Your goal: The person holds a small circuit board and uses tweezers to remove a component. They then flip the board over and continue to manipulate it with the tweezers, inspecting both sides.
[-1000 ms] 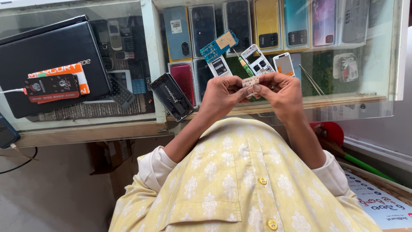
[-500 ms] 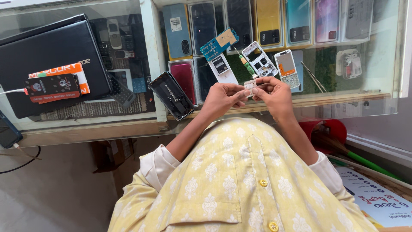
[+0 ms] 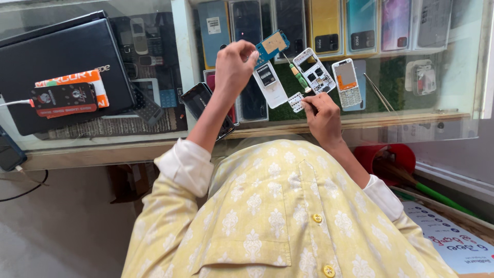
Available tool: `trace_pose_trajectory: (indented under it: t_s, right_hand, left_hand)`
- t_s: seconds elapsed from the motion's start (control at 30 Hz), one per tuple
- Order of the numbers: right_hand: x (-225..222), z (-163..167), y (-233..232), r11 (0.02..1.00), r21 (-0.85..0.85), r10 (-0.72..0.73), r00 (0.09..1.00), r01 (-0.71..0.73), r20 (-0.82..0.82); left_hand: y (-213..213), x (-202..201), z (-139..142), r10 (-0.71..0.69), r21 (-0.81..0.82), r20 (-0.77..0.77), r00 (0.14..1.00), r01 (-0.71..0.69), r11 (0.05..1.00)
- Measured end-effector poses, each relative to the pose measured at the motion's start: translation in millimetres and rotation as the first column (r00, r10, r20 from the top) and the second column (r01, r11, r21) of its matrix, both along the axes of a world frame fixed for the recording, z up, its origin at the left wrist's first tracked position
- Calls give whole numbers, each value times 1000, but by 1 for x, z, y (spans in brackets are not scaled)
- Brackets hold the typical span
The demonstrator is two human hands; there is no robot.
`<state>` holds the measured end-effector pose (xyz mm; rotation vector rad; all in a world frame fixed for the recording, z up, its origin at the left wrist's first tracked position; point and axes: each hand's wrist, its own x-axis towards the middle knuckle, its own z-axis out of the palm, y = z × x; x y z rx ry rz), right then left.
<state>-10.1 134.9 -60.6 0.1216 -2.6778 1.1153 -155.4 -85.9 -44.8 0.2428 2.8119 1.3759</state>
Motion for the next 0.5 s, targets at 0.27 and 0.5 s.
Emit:
trace_pose_trajectory:
  t_s: [0.27, 0.5]
  right_hand:
    - [-4, 0, -2, 985, -118, -110, 986, 126, 128]
    - [1, -2, 3, 956, -228, -150, 974, 186, 168]
  left_hand:
    - [15, -14, 14, -18, -310, 6, 1000, 19, 951]
    - [18, -15, 17, 18, -263, 124, 992, 15, 965]
